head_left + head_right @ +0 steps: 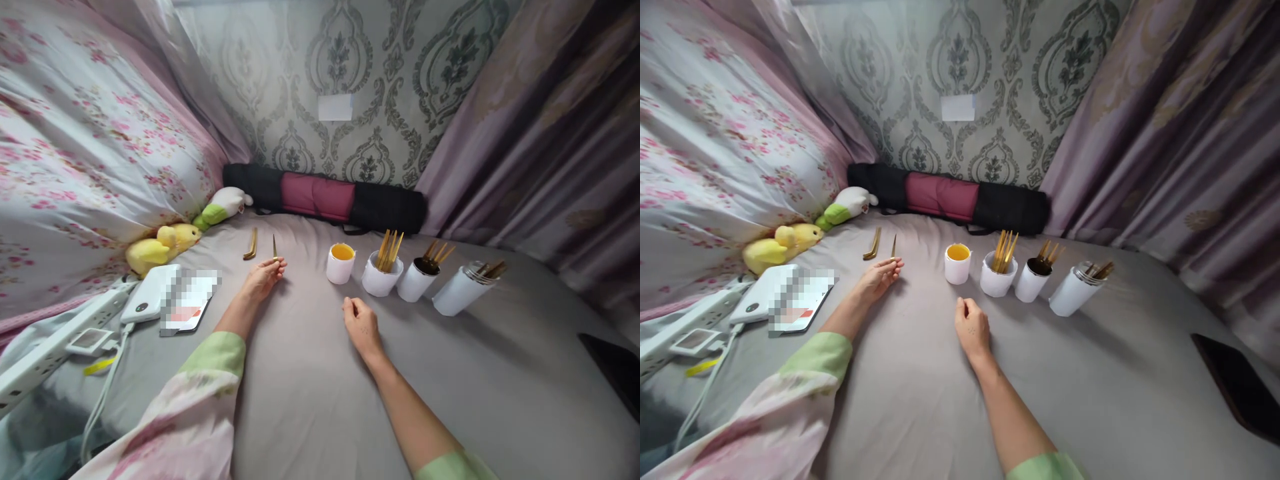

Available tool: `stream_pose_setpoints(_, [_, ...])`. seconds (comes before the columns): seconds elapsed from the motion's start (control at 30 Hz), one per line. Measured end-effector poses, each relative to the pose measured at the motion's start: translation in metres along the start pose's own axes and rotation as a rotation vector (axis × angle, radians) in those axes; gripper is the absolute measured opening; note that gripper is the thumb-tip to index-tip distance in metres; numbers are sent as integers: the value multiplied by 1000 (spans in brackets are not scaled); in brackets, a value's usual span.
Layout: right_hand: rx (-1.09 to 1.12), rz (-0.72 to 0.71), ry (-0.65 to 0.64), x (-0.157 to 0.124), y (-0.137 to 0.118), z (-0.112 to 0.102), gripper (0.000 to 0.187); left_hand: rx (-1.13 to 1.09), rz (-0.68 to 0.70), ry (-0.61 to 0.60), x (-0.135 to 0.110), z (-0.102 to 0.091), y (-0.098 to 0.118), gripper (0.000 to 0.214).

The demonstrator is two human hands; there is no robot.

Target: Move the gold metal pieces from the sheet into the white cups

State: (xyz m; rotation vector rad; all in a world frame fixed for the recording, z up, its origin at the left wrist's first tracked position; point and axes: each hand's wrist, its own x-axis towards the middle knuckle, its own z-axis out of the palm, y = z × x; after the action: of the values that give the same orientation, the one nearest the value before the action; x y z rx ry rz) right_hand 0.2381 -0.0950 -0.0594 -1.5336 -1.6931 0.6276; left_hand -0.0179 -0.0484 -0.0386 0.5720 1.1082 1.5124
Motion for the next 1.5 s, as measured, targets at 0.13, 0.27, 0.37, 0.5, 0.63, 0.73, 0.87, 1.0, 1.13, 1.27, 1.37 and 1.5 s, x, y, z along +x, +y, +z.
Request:
stream_pose_setpoints(0.13, [5, 7, -10, -1, -1, -1, 40, -47, 12, 2, -18, 15, -14, 15])
stream_pose_setpoints(0.27, [12, 0, -11, -1, -2, -1, 41, -57, 16, -35, -34, 28, -26, 19])
stream_pose_setpoints(0.37, [13, -6, -10, -1, -1, 0, 42, -46, 30, -68, -43, 34, -33, 24])
stream_pose_setpoints(0.5, [13, 3, -13, -1, -1, -1, 41, -25, 37, -95, -56, 41, -40, 30])
stream_pose_setpoints(0.63, [23, -1, -15, -1, -1, -2, 41, 26, 64, -88, -67, 45, -48, 34])
stream_pose_setpoints(0.73, [26, 0, -15, -1, -1, -2, 41, 76, 88, -87, -74, 47, -53, 36])
stream_pose_setpoints(0.87, [38, 4, -21, -2, 0, -2, 42, 168, 135, -71, -85, 52, -55, 36])
stream_pose_setpoints(1.0, [72, 9, -27, -1, -1, -3, 42, 266, 199, -63, -93, 55, -56, 33])
stream_pose_setpoints(1.13, [104, 7, -33, -1, -3, -4, 41, 356, 269, -53, -94, 55, -59, 28])
stream_pose_setpoints(1.27, [149, -20, -26, -1, -3, -4, 38, 483, 390, -61, -95, 52, -62, 24])
stream_pose_setpoints(1.37, [189, -27, -16, -1, -4, -5, 35, 588, 502, -94, -98, 51, -60, 25])
stream_pose_setpoints(1.5, [266, -21, -16, -2, -9, -6, 34, 667, 573, -137, -103, 51, -58, 28])
